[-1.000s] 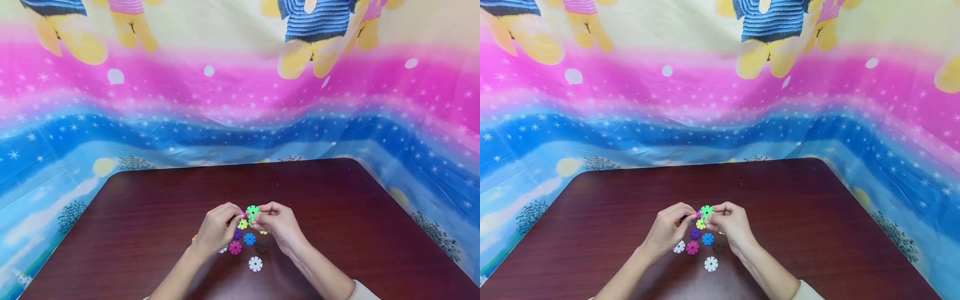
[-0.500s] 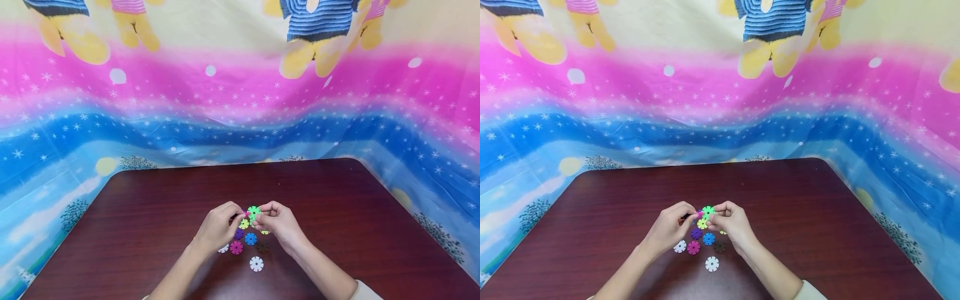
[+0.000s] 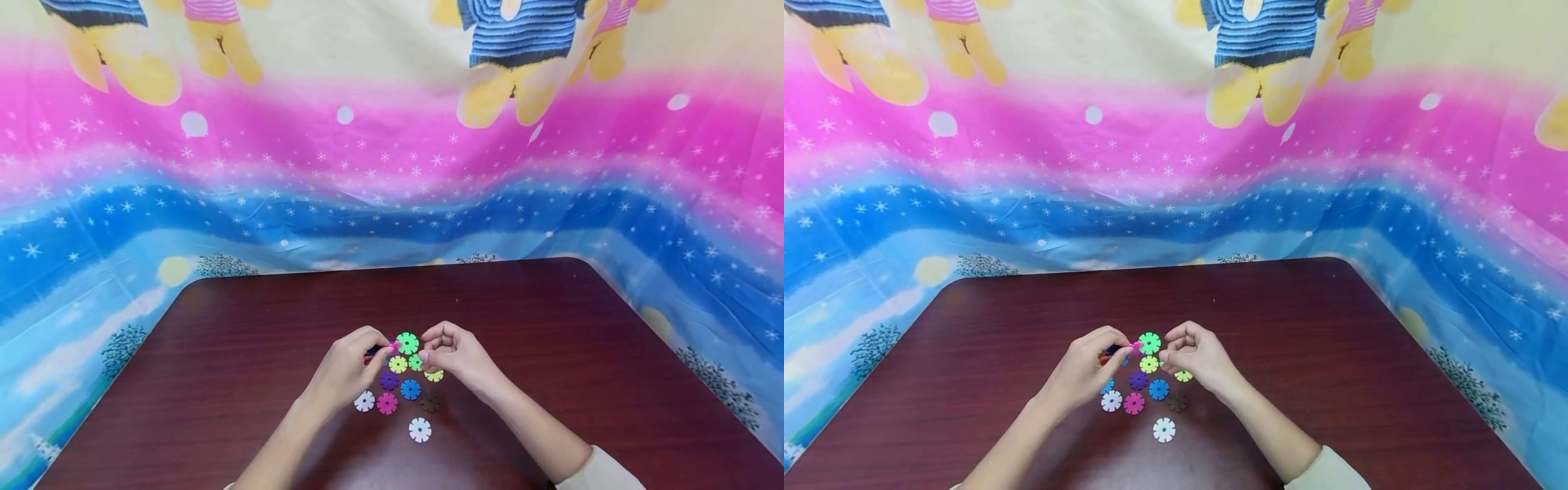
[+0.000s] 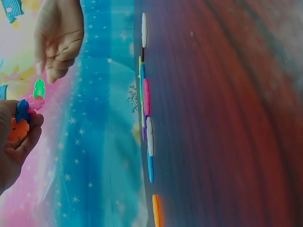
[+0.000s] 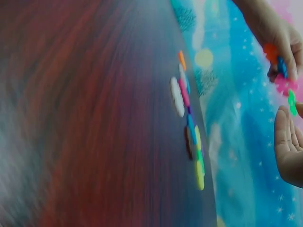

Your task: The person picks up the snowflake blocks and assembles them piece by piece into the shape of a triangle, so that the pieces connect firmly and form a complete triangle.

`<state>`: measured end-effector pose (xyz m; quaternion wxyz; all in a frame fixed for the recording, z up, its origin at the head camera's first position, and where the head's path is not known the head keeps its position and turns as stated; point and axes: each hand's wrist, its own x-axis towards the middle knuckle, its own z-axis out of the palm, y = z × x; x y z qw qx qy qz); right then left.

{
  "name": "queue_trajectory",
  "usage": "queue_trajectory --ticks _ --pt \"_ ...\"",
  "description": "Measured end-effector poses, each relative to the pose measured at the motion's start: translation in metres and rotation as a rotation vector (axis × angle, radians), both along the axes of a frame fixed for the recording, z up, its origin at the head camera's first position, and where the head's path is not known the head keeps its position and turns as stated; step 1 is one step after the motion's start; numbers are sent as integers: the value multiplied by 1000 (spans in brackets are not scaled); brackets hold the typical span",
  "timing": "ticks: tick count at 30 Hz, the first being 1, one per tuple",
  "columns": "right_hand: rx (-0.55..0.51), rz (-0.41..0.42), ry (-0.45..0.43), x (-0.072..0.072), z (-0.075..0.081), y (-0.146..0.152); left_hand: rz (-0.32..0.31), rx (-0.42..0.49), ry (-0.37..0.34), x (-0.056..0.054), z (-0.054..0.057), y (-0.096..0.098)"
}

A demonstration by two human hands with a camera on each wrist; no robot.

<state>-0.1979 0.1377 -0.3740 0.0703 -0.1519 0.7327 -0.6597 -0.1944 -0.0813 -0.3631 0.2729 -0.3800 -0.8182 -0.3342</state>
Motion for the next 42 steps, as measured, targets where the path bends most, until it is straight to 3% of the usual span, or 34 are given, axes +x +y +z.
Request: queue_trajectory --ticks 3,10,14,22,31,42 --pt "110 -21 45 -7 -5 5 10 4 -5 0 0 -3" --pt "498 -78 186 -25 -19 13 43 13 -28 1 0 -9" --pt "619 -58 213 -30 -27 15 54 22 -33 0 0 -10" --pt "699 -55 231 -33 -42 16 59 30 -55 1 1 -12" --pt "759 -69 158 -35 -45 13 60 24 -68 1 2 -13" --pt "800 -100 178 -31 -46 10 64 34 -46 0 1 -14"
